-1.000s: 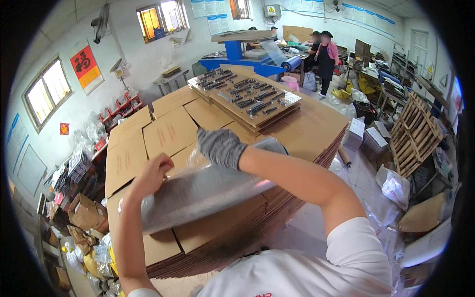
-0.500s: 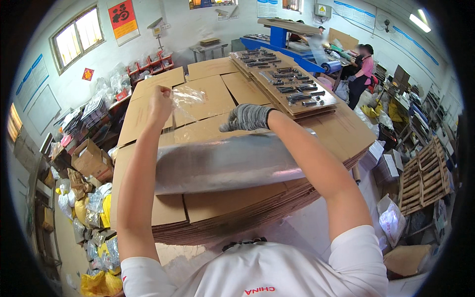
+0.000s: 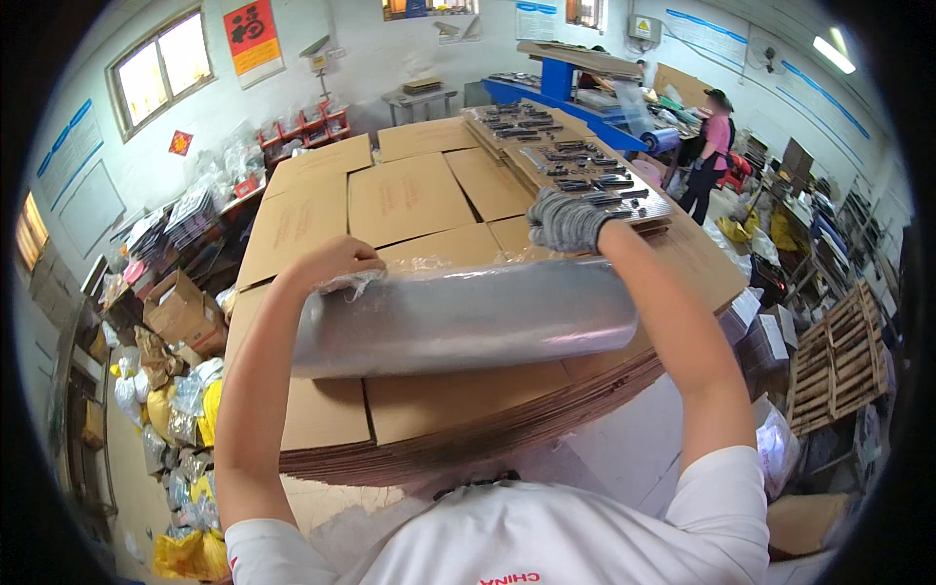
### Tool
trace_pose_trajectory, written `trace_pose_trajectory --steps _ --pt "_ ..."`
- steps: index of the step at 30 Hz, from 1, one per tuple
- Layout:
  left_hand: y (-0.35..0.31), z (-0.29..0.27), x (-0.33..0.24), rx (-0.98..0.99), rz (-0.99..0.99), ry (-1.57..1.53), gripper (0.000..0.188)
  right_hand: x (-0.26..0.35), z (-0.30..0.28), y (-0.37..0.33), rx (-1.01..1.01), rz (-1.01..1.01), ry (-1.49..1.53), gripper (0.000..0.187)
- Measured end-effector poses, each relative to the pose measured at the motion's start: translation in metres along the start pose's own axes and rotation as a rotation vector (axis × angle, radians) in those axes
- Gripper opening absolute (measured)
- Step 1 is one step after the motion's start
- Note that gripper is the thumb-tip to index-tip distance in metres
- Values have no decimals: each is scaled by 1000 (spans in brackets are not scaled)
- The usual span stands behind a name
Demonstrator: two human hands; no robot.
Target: The person wraps a stack of flat cardboard sheets with a roll of clear plastic wrap. They pull the film from the roll and rotate around the stack to enclose it, then tear off the film and continue wrapping. The stack remains on the floor as the wrapping progresses.
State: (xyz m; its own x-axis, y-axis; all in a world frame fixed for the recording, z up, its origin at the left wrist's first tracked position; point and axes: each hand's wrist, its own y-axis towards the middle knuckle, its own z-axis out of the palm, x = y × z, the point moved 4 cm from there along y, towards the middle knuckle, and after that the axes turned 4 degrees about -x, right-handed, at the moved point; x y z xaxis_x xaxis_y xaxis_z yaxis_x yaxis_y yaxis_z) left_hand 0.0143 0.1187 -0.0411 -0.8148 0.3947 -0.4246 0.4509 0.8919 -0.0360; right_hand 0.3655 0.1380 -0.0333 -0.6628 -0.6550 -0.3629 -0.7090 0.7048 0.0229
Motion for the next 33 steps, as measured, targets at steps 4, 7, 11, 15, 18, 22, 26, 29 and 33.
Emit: trace_pose_trajectory --steps 4,7,11,15,18,22,26,29,33 --pt "22 7 8 -51 -9 197 33 -8 21 -1 -26 61 200 20" --pt "30 4 17 -262 -93 181 34 -10 39 4 -6 -21 65 18" --pt "35 7 30 -409 -215 -52 33 -19 54 18 -95 232 133 16" --pt "31 -17 29 -594 -214 -8 29 -36 24 28 -243 466 165 31" --pt "23 -58 20 -807 -229 41 27 -59 -28 30 -413 709 393 34" --pt "11 -100 -2 -1222 -296 189 27 -68 -81 24 -881 870 592 31" --pt "-4 -96 -29 -1352 -187 115 25 -17 -87 38 -1248 676 718 23" --pt "-23 -91 -60 -1410 -28 138 18 39 -78 67 -999 368 1342 26" --pt "-16 -45 -102 -902 57 -334 19 108 -91 62 -609 -202 944 46"
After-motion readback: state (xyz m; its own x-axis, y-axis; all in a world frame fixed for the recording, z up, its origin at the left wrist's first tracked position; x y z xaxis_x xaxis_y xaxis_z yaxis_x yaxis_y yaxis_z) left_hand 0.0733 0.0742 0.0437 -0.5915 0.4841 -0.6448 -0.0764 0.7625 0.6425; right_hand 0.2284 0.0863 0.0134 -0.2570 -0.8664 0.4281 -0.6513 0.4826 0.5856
